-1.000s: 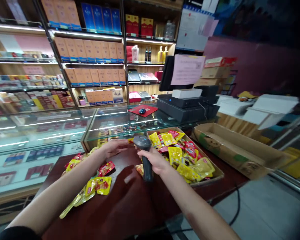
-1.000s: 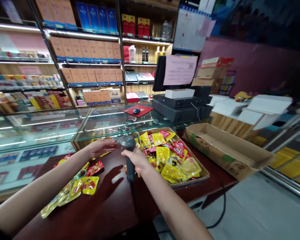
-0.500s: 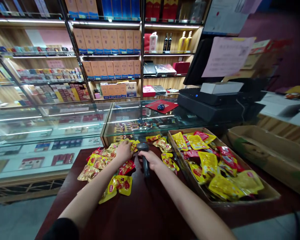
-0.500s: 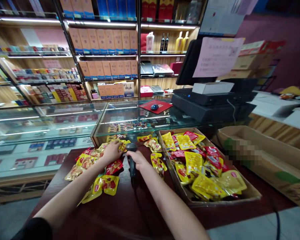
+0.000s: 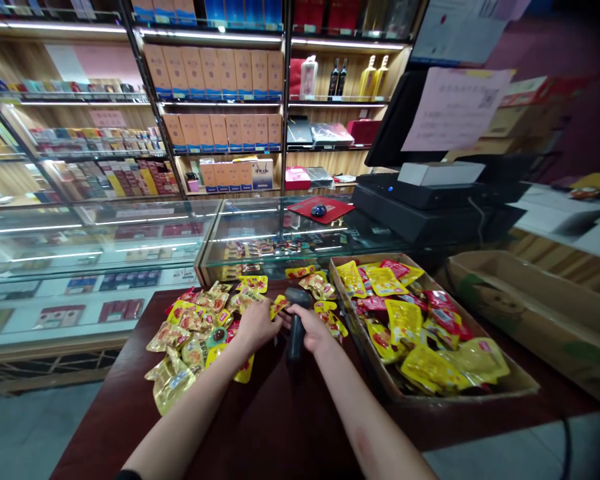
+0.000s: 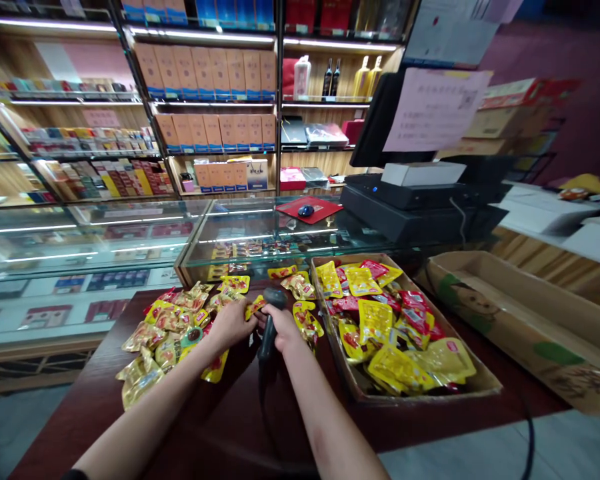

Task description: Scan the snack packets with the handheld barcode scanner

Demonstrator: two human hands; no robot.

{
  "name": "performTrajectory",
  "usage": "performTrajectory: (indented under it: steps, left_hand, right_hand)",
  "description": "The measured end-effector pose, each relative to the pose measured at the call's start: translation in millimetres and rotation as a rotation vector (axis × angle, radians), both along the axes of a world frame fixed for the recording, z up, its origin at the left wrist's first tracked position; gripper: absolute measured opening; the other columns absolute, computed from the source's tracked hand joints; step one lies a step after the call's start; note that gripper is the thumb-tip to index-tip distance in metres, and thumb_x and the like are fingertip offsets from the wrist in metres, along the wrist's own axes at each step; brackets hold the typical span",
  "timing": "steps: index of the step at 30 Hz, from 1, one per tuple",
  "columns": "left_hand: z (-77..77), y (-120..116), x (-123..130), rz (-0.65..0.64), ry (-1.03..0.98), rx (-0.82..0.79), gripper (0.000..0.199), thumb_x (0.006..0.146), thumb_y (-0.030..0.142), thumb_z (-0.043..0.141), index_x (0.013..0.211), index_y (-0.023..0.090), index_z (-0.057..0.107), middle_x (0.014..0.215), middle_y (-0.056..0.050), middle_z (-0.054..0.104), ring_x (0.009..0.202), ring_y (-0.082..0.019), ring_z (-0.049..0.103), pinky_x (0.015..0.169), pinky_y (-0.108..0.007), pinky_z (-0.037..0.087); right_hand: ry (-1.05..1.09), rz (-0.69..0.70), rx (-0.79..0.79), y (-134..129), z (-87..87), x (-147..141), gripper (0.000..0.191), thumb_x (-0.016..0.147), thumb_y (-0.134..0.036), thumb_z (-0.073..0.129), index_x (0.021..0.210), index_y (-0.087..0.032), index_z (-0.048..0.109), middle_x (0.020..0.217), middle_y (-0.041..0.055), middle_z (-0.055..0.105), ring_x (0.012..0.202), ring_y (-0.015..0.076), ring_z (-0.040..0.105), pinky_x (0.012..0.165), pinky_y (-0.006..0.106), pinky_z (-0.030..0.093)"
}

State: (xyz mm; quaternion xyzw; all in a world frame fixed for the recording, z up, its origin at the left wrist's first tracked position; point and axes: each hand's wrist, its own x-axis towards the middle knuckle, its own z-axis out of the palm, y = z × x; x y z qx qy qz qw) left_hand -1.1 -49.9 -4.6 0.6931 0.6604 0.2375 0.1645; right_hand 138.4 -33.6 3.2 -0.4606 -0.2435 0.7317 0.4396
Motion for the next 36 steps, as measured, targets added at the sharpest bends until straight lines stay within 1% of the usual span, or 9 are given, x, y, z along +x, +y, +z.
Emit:
performTrajectory:
  steps: [5,10,13,16,21,24,28,32,36]
  left_hand:
    - [11.5,-7,8,0.045,-0.315,-0.021,0.02,0.079,0.022,0.05,0.091,0.017,0.065,0.094,-0.011,0.068,0.096,-0.026,0.062,0.09,-0.035,0.042]
    - [19.6,-9,14,0.102,-1.168,-0.474,0.028,0.085,0.018,0.034,0.094,0.012,0.06,0.085,-0.011,0.068,0.083,-0.022,0.067,0.079,-0.037,0.051]
    - [20.9,-12,15,0.015,-1.47,-0.658,0.029,0.086,0.016,0.033,0.1,0.009,0.058,0.086,-0.013,0.069,0.081,-0.021,0.068,0.074,-0.037,0.054]
    - [19.0,-13,11,-0.043,-1.44,-0.693,0.023,0.086,0.025,0.049,0.098,0.01,0.061,0.086,-0.012,0.07,0.081,-0.021,0.068,0.072,-0.033,0.055]
    - [16.9,-12,2,-0.144,-1.226,-0.628,0.031,0.065,0.028,0.08,0.085,0.009,0.067,0.087,-0.012,0.07,0.081,-0.02,0.068,0.072,-0.027,0.056]
    - [15.8,-5,-5,-0.119,-1.273,-0.65,0.035,0.063,0.029,0.081,0.087,0.009,0.067,0.089,-0.012,0.071,0.08,-0.02,0.069,0.072,-0.029,0.057]
    - [12.0,14,-18,0.02,-1.325,-0.675,0.03,0.063,0.023,0.081,0.086,0.01,0.065,0.087,-0.012,0.071,0.075,-0.019,0.069,0.07,-0.03,0.058]
    - [17.8,37,-25,0.102,-1.261,-0.667,0.028,0.063,0.021,0.081,0.083,0.011,0.065,0.083,-0.01,0.071,0.067,-0.016,0.067,0.063,-0.027,0.057]
    - [36.6,57,-23,0.091,-1.156,-0.656,0.028,0.061,0.021,0.082,0.082,0.013,0.066,0.082,-0.006,0.07,0.061,-0.012,0.064,0.055,-0.022,0.054]
  right_hand:
    - [-0.091,-0.077,0.203,-16,10.1,18,0.023,0.057,-0.016,0.067,0.08,-0.017,0.065,0.072,-0.0001,0.067,0.071,0.0156,0.065,0.063,0.024,0.05]
    - [-0.175,-0.048,0.331,-25,24.0,30,0.024,0.057,-0.022,0.068,0.08,-0.016,0.068,0.068,0.0001,0.067,0.062,0.0155,0.06,0.06,0.026,0.046]
    - [-0.145,-0.019,0.318,-29,30.0,35,0.029,0.056,-0.021,0.067,0.084,-0.016,0.068,0.073,0.0007,0.068,0.064,0.0152,0.06,0.062,0.026,0.046]
    - [-0.233,0.009,0.359,-31,34.1,39,0.028,0.057,-0.019,0.066,0.084,-0.015,0.07,0.071,0.0008,0.068,0.068,0.0151,0.06,0.063,0.025,0.044]
    - [-0.284,0.101,0.412,-34,38.9,42,0.027,0.058,-0.023,0.065,0.083,-0.014,0.07,0.07,0.002,0.068,0.073,0.0181,0.061,0.067,0.028,0.046]
    - [-0.327,0.078,0.455,-40,41.0,41,0.02,0.059,-0.023,0.065,0.077,-0.015,0.068,0.071,0.0018,0.068,0.079,0.0197,0.061,0.072,0.029,0.046]
    - [-0.384,0.02,0.449,-55,39.9,41,0.019,0.061,-0.022,0.064,0.079,-0.016,0.066,0.076,0.0019,0.068,0.08,0.0192,0.062,0.071,0.029,0.048]
    - [-0.274,0.059,0.4,-75,38.3,38,0.022,0.063,-0.024,0.066,0.082,-0.015,0.061,0.083,0.0038,0.067,0.076,0.0185,0.064,0.064,0.029,0.051]
    - [-0.287,0.17,0.369,-91,41.3,33,0.018,0.068,-0.03,0.062,0.076,-0.015,0.056,0.054,-0.0016,0.058,0.047,0.0138,0.057,0.045,0.025,0.047]
